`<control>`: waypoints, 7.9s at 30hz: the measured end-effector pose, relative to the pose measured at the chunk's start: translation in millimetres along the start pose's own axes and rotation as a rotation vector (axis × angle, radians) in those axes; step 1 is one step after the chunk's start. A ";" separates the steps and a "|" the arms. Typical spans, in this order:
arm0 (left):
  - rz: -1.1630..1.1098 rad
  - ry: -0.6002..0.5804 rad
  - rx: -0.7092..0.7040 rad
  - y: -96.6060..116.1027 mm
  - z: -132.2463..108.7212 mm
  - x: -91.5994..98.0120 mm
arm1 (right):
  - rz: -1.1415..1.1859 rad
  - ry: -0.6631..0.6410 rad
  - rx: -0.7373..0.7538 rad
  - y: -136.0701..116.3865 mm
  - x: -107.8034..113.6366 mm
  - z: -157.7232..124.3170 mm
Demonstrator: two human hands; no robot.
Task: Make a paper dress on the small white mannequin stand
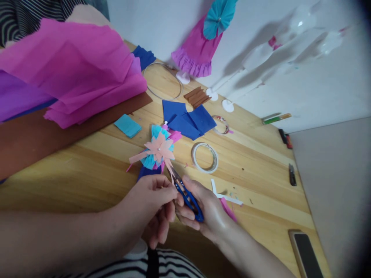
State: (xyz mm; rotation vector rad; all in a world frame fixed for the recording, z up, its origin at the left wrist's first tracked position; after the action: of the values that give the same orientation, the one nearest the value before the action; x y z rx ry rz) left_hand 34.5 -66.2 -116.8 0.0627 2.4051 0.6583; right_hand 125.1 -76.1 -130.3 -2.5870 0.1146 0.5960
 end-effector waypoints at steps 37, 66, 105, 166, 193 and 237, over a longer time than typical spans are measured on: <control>0.000 0.011 0.007 -2.3 2.1 2.7 | -0.191 0.134 0.395 -8.1 27.9 -30.6; 0.003 -0.011 -0.005 -9.6 4.4 5.2 | -0.251 0.237 0.328 -31.8 10.5 5.3; 0.042 0.007 0.038 -2.2 1.2 0.4 | -0.725 0.158 0.479 -26.0 13.2 -27.8; -0.057 0.004 0.030 -5.8 3.9 1.1 | -2.004 0.616 1.228 -69.0 -9.2 -21.4; -0.090 -0.039 0.002 -10.3 5.0 3.4 | -1.932 0.631 1.296 -68.8 -10.2 -32.3; -0.031 -0.066 -0.018 -8.6 5.2 2.4 | -1.170 0.443 0.874 -60.5 5.1 -42.3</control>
State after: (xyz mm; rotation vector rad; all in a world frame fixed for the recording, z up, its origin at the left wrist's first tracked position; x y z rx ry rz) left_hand 36.6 -70.9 -125.7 0.0386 2.3323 0.6532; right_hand 157.3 -42.6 -72.8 -1.4831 -0.7621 -0.3990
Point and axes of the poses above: each hand's wrist, its own z-axis towards the middle knuckle, its own x-axis out of the back of the hand, y = z × x, the point moved 6 cm from there along z, towards the middle knuckle, and after that the axes turned 7 degrees about -x, right-handed, at the moved point
